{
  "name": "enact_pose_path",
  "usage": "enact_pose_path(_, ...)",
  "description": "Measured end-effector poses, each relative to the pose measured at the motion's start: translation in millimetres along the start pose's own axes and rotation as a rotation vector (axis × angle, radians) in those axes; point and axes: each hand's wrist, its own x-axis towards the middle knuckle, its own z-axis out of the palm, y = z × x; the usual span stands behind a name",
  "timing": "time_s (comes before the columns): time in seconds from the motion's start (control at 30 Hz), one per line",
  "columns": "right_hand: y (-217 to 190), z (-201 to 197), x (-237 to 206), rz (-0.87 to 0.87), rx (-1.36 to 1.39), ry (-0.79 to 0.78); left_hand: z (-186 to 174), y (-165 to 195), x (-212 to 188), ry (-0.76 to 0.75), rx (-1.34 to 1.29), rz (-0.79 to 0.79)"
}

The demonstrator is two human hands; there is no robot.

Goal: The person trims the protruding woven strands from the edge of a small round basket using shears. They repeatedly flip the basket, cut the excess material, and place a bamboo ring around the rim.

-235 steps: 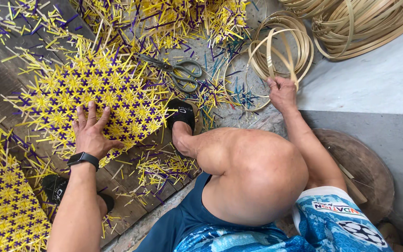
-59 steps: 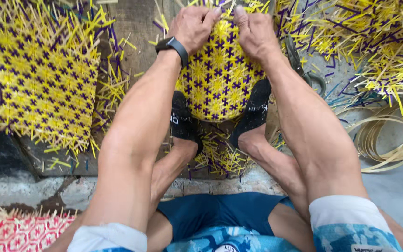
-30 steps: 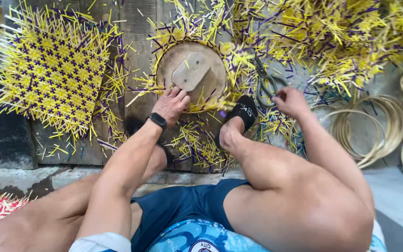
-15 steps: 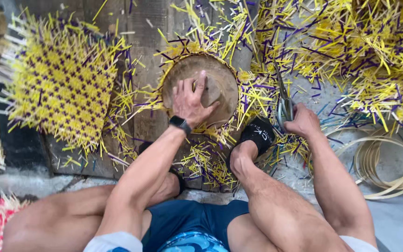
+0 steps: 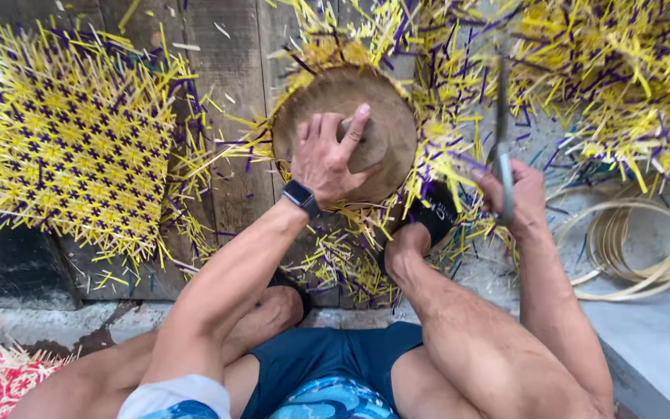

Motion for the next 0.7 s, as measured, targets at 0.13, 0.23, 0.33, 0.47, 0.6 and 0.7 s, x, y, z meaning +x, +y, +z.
enact_pose_path(0.13,-44,6,-34,-0.204,0.296,-0.069,9,-3,-6,-0.058,0.039,-0.035)
enact_pose_path(0.23,-74,31,-42,-0.200,0.385,-0.084,20,-14,-4,-0.062,0.037,-0.006)
enact_pose_path(0.33,-90,67,-47,-0.106,0.477,-0.131,25,-19,-9,-0.040,0.019,0.009)
enact_pose_path(0.47,-92,104,-39,0.363,0.298,-0.366,30,-17,-15,-0.079,0.020,-0.010)
enact_pose_path(0.6,-76,84,-33,0.291,0.391,-0.410,31,-20,-11,-0.070,0.007,0.008)
enact_pose_path(0.7,-62,49,-18,0.135,0.063,-0.265,23,-23,-10,-0.128,0.045,0.065)
